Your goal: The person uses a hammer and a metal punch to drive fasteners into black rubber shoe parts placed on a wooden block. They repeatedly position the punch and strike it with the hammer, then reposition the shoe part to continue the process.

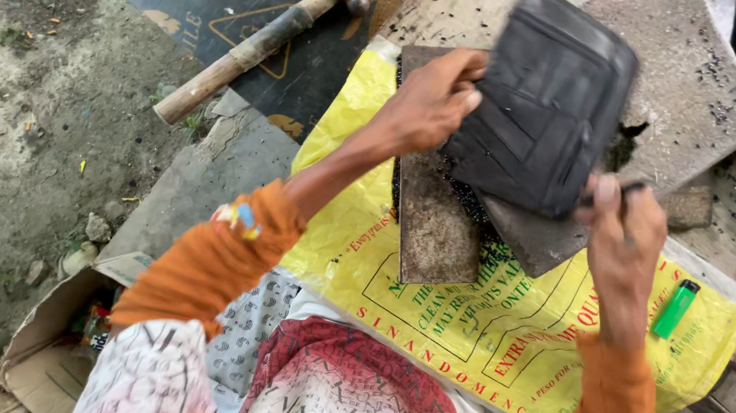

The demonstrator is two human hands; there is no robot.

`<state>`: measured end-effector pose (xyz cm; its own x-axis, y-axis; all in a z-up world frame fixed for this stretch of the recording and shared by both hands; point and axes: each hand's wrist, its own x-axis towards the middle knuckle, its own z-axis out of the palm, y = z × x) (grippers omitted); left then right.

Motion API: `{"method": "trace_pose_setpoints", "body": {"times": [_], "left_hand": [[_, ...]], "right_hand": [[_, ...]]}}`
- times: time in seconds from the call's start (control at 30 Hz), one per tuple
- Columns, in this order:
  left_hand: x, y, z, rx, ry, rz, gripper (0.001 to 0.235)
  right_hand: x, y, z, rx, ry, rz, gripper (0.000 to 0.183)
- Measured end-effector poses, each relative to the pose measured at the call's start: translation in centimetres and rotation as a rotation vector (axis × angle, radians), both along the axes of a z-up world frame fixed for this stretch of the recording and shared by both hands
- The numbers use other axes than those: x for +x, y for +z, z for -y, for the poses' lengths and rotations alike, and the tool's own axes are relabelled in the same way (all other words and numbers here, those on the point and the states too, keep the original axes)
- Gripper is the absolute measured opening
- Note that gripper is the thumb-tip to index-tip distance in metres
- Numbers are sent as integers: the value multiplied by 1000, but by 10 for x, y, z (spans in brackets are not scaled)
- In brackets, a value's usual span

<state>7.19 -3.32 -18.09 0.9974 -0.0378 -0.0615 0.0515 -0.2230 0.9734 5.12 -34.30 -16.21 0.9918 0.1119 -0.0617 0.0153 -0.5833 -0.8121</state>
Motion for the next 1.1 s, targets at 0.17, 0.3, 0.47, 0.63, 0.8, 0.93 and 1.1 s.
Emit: {"method": "trace_pose_setpoints", "body": {"times": [0.17,0.3,0.47,0.63,0.8,0.93,1.1], "left_hand": [[45,4,-7,-38,-179,-11,32],[38,18,-6,284,-212,-64,26],[40,35,3,309,-261,-69,22],[46,33,4,286,-256,54,27],[55,37,2,66,-309,180,37],[75,36,-3,98,-455,217,33],[81,15,-14,326,-492,203,27]], "right_hand": [[-49,-10,11,639,-26,-168,31],[-55,-14,7,650,-10,-151,35],[-57,-3,-7,576,2,-166,40],[-45,0,-18,332,-29,143,35],[-26,-23,-45,752,94,132,26],[-28,-30,-44,824,84,104,27],[-23,-27,-42,819,70,56,28]]}}
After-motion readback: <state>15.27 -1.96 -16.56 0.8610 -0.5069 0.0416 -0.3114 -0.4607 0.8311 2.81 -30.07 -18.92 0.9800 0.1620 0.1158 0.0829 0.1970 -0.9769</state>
